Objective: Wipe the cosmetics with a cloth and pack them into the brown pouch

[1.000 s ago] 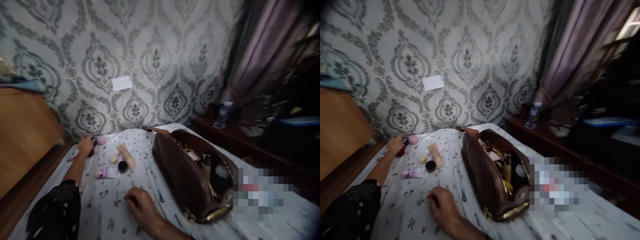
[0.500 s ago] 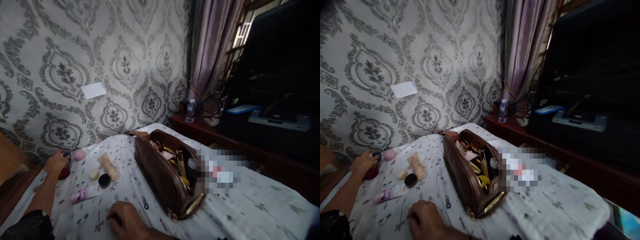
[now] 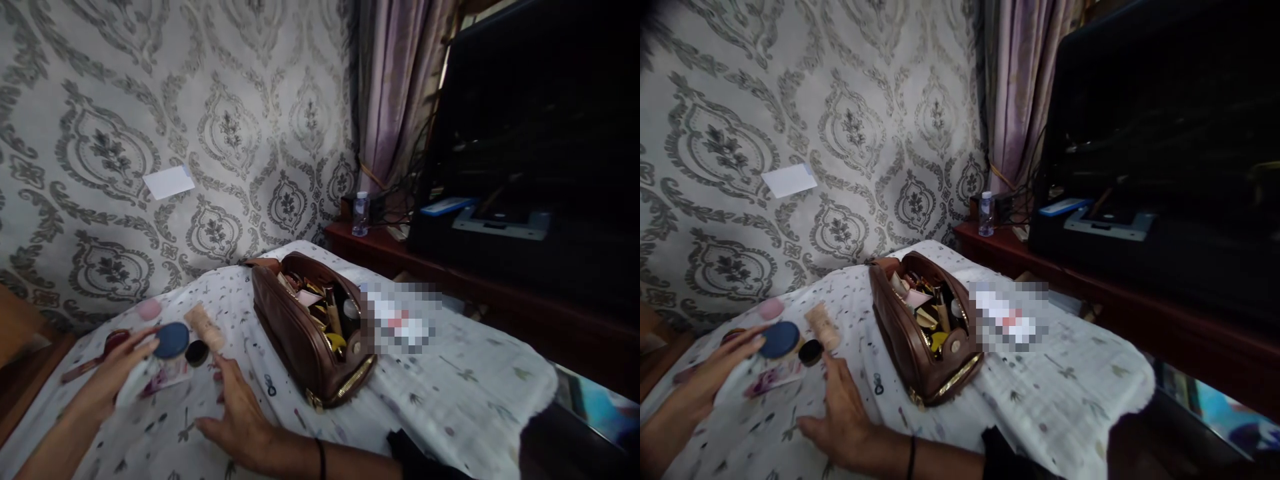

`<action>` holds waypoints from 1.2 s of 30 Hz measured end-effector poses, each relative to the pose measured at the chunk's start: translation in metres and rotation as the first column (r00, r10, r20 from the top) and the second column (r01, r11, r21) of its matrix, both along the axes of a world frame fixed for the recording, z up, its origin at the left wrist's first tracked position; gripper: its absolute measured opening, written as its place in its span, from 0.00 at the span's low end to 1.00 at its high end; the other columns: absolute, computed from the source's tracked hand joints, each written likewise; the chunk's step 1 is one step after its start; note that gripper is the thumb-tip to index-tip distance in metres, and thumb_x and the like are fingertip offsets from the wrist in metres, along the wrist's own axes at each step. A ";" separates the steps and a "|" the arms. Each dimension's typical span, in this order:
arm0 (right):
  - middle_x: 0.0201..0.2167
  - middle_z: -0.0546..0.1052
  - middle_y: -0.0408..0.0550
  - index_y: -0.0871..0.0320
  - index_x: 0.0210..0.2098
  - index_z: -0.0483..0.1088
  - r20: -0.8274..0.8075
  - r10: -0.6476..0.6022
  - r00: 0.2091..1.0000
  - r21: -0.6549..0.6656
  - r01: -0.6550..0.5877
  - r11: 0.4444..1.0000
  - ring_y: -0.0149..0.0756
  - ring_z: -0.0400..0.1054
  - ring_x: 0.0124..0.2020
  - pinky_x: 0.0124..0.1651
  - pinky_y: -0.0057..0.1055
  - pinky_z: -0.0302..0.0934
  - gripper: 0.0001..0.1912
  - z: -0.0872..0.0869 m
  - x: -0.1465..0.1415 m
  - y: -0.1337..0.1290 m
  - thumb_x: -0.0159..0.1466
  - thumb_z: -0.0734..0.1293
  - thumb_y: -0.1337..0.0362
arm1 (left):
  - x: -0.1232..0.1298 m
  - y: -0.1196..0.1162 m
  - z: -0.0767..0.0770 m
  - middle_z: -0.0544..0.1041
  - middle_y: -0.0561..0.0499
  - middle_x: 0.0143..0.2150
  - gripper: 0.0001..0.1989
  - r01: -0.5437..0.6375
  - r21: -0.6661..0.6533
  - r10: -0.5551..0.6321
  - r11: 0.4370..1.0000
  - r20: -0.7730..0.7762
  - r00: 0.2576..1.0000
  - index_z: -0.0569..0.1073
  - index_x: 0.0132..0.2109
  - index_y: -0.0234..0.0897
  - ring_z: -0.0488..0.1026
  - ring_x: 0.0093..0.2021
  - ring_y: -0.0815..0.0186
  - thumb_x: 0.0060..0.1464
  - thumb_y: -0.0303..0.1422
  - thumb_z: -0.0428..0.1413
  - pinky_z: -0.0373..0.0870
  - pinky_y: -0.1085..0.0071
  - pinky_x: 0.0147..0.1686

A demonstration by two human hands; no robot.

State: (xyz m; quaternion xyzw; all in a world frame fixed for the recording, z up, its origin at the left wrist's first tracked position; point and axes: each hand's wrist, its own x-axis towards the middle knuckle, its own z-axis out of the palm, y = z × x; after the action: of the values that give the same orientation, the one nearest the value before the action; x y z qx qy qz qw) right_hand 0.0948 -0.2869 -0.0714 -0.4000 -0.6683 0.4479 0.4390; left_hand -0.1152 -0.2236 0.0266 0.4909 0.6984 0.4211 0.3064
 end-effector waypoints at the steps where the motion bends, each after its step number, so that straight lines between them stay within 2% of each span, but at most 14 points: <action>1: 0.63 0.64 0.58 0.56 0.69 0.51 -0.016 -0.003 1.000 0.012 0.004 1.000 0.50 0.61 0.63 0.62 0.44 0.61 0.53 0.000 0.000 0.000 0.49 0.76 0.67 | 0.006 -0.014 -0.010 0.85 0.52 0.37 0.36 0.075 -0.069 -0.065 0.995 0.131 0.989 0.78 0.48 0.47 0.82 0.40 0.54 0.31 0.58 0.67 0.79 0.65 0.41; 3: 0.67 0.61 0.58 0.55 0.70 0.49 -0.018 0.020 1.000 0.074 -0.018 0.997 0.52 0.55 0.68 0.68 0.47 0.54 0.58 -0.001 -0.001 0.002 0.47 0.79 0.65 | 0.015 -0.038 -0.030 0.85 0.50 0.43 0.36 0.187 -0.122 -0.155 0.975 0.230 0.961 0.79 0.48 0.46 0.82 0.42 0.52 0.31 0.57 0.67 0.79 0.63 0.45; 4: 0.66 0.62 0.58 0.55 0.69 0.52 -0.002 0.037 0.999 0.110 -0.036 0.993 0.53 0.56 0.67 0.69 0.47 0.52 0.57 -0.002 -0.002 0.003 0.46 0.80 0.65 | 0.019 -0.048 -0.039 0.84 0.48 0.45 0.35 0.233 -0.130 -0.197 0.964 0.241 0.950 0.79 0.47 0.44 0.82 0.44 0.51 0.31 0.57 0.67 0.78 0.62 0.47; 7: 0.57 0.72 0.59 0.60 0.61 0.65 0.108 0.037 0.994 0.135 -0.052 0.989 0.54 0.66 0.58 0.62 0.47 0.60 0.46 -0.002 -0.004 0.004 0.44 0.81 0.64 | 0.028 -0.065 -0.055 0.83 0.46 0.46 0.32 0.243 -0.158 -0.214 0.957 0.178 0.961 0.80 0.45 0.41 0.79 0.50 0.50 0.35 0.56 0.66 0.76 0.61 0.51; 9: 0.51 0.76 0.59 0.62 0.55 0.69 0.204 0.010 0.979 0.098 -0.030 0.995 0.54 0.70 0.52 0.56 0.48 0.64 0.39 0.002 -0.004 0.004 0.45 0.80 0.65 | 0.032 -0.070 -0.053 0.83 0.46 0.44 0.29 0.229 -0.131 -0.225 0.965 0.045 0.973 0.80 0.42 0.40 0.78 0.50 0.50 0.39 0.56 0.64 0.75 0.61 0.51; 11: 0.49 0.77 0.59 0.64 0.54 0.69 0.256 0.009 0.967 0.105 -0.037 0.994 0.53 0.70 0.52 0.55 0.46 0.65 0.35 0.007 -0.002 0.004 0.48 0.78 0.65 | 0.035 -0.073 -0.045 0.83 0.46 0.39 0.25 0.267 -0.051 -0.272 0.962 -0.135 0.953 0.80 0.40 0.38 0.78 0.46 0.53 0.43 0.54 0.61 0.74 0.62 0.50; 14: 0.52 0.75 0.61 0.64 0.60 0.63 0.259 0.029 0.965 0.106 -0.058 0.993 0.53 0.68 0.55 0.58 0.46 0.62 0.39 0.010 0.000 0.005 0.51 0.76 0.66 | 0.037 -0.078 -0.034 0.79 0.49 0.35 0.22 0.229 0.101 -0.181 0.968 -0.354 0.918 0.78 0.41 0.37 0.75 0.36 0.59 0.52 0.51 0.55 0.72 0.66 0.39; 17: 0.51 0.76 0.60 0.63 0.63 0.60 0.257 0.042 0.966 0.115 -0.073 0.991 0.51 0.69 0.53 0.56 0.46 0.63 0.41 0.006 0.000 0.006 0.53 0.75 0.63 | 0.040 -0.086 -0.032 0.77 0.50 0.36 0.17 0.190 0.279 -0.057 0.941 -0.423 0.904 0.75 0.40 0.37 0.73 0.37 0.62 0.59 0.46 0.52 0.70 0.69 0.39; 20: 0.49 0.77 0.57 0.62 0.58 0.66 0.252 0.042 0.967 0.189 -0.091 0.978 0.51 0.70 0.51 0.55 0.45 0.63 0.32 -0.001 -0.001 0.007 0.55 0.74 0.62 | 0.045 -0.094 -0.041 0.76 0.48 0.41 0.13 0.223 0.439 0.007 0.870 -0.463 0.886 0.73 0.43 0.37 0.74 0.43 0.61 0.63 0.41 0.51 0.71 0.66 0.45; 22: 0.48 0.78 0.56 0.60 0.54 0.69 0.235 0.037 0.971 0.247 -0.096 0.964 0.49 0.71 0.49 0.53 0.44 0.64 0.26 -0.007 -0.002 0.010 0.56 0.73 0.64 | 0.049 -0.098 -0.053 0.76 0.45 0.46 0.12 0.366 0.451 -0.050 0.814 -0.573 0.818 0.73 0.48 0.37 0.74 0.48 0.59 0.65 0.38 0.50 0.72 0.63 0.50; 24: 0.45 0.79 0.54 0.59 0.51 0.70 0.222 0.027 0.975 0.281 -0.090 0.955 0.48 0.72 0.46 0.51 0.42 0.65 0.23 -0.013 -0.003 0.014 0.56 0.71 0.66 | 0.053 -0.099 -0.065 0.75 0.42 0.54 0.14 0.551 0.377 -0.131 0.745 -0.726 0.675 0.72 0.54 0.37 0.72 0.55 0.56 0.66 0.36 0.50 0.70 0.58 0.56; 26: 0.43 0.80 0.54 0.59 0.48 0.71 0.218 0.015 0.976 0.294 -0.080 0.952 0.47 0.72 0.43 0.48 0.42 0.65 0.20 -0.017 -0.004 0.017 0.55 0.69 0.69 | 0.055 -0.098 -0.074 0.73 0.39 0.58 0.17 0.644 0.306 -0.137 0.701 -0.828 0.543 0.69 0.59 0.34 0.68 0.60 0.53 0.67 0.36 0.50 0.68 0.54 0.60; 29: 0.41 0.80 0.54 0.59 0.46 0.71 0.208 0.020 0.978 0.306 -0.084 0.948 0.46 0.72 0.41 0.46 0.41 0.66 0.18 -0.019 -0.005 0.021 0.55 0.68 0.69 | 0.059 -0.097 -0.076 0.72 0.37 0.59 0.19 0.637 0.258 -0.097 0.726 -0.879 0.467 0.67 0.61 0.31 0.67 0.61 0.53 0.68 0.36 0.49 0.67 0.53 0.61; 36: 0.40 0.80 0.51 0.58 0.45 0.73 0.201 0.051 0.978 0.297 -0.110 0.949 0.44 0.72 0.41 0.44 0.37 0.66 0.17 -0.011 -0.002 0.014 0.55 0.70 0.68 | 0.072 -0.100 -0.055 0.74 0.41 0.54 0.17 0.417 0.065 -0.133 0.906 -0.893 0.429 0.70 0.57 0.35 0.70 0.54 0.52 0.68 0.39 0.48 0.75 0.56 0.47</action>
State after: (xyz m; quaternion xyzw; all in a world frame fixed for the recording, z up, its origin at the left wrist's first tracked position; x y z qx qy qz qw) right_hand 0.0926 -0.2724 -0.0820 -0.3406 -0.7845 0.3159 0.4108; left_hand -0.0429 -0.3240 -0.0283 0.7814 0.5980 0.1487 -0.0986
